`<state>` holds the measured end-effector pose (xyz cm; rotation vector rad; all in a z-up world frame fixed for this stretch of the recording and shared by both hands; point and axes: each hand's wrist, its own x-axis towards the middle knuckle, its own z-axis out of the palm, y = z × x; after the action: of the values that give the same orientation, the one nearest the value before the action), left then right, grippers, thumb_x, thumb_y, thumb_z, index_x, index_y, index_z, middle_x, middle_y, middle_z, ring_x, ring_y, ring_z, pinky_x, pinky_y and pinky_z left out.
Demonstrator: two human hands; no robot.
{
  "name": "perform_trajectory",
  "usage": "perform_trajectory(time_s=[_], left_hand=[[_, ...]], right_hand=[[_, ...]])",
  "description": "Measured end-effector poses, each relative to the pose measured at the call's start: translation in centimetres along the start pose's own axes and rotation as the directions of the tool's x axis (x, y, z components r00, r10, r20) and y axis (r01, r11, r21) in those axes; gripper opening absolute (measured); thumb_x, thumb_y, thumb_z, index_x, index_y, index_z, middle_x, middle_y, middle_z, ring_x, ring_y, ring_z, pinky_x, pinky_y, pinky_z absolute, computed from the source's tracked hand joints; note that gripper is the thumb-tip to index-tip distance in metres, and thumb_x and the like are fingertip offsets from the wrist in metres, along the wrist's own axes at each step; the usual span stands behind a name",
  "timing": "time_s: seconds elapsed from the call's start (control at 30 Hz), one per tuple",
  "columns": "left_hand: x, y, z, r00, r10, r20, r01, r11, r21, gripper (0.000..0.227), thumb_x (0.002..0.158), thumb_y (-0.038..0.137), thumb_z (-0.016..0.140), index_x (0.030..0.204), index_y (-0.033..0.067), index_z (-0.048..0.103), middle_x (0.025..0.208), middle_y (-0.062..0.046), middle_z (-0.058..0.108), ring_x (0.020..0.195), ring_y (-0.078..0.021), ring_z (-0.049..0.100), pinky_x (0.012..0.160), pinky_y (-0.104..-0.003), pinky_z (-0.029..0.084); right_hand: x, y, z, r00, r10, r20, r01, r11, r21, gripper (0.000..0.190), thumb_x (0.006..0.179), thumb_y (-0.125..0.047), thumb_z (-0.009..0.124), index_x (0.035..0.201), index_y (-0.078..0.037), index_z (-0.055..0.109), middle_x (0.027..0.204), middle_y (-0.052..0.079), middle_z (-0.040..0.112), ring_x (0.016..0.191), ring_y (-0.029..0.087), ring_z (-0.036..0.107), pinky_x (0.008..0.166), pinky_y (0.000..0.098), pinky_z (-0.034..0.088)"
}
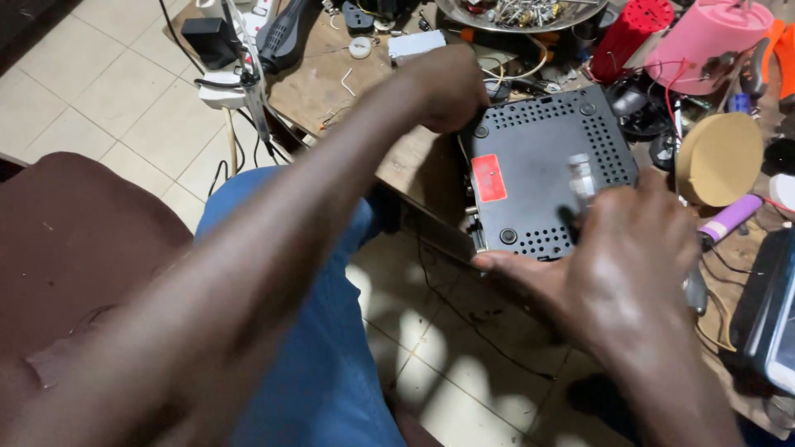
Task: Cleaning a circuit board and its plastic housing using a toothbrush and a screwdriver at a repair workbench.
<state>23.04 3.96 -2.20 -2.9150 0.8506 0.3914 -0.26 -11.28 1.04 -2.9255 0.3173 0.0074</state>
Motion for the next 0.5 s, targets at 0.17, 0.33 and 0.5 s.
perform_trajectory(time_s=[0.17,0.33,0.5], left_hand=[[-4.0,-1.5,-2.3,0.995,-0.021,0.101,0.071,0.855,-0.514,0.06,0.08,-0.014,0.057,0.123,0.0227,0.078,0.107,0.001,0.079,0.089,-0.0157,0.066,0.062,-0.035,0.053],[-3.4,-3.3,-1.5,0.977,0.208,-0.04,-0.208,0.909,-0.362,0.049,0.084,0.004,0.073,0.129,0.022,0.074,0.123,-0.001,0.076,0.106,-0.0206,0.071,0.081,-0.039,0.053],[-4.6,-4.3,-2.5,0.948,0.318,0.009,-0.274,0.831,-0.485,0.048,0.086,0.005,0.072,0.13,0.0244,0.073,0.115,0.01,0.079,0.096,-0.0062,0.067,0.078,-0.03,0.051]], right_hand=[[0.6,-0.9,2.0,0.996,0.055,0.064,-0.053,0.998,-0.031,0.124,0.053,-0.103,0.075,0.119,0.001,0.057,0.168,0.039,0.012,0.153,0.056,0.016,0.115,0.0759,0.013],[0.3,-0.7,2.9,0.986,-0.072,-0.15,0.083,0.994,0.066,0.089,0.049,-0.068,0.092,0.098,-0.003,0.056,0.16,0.025,0.03,0.14,0.058,0.029,0.099,0.0757,0.026],[1.3,-0.8,1.0,1.0,-0.019,-0.016,0.021,0.99,0.14,0.081,0.05,-0.056,0.098,0.098,-0.003,0.062,0.163,0.025,0.024,0.149,0.048,0.02,0.113,0.0721,0.019]])
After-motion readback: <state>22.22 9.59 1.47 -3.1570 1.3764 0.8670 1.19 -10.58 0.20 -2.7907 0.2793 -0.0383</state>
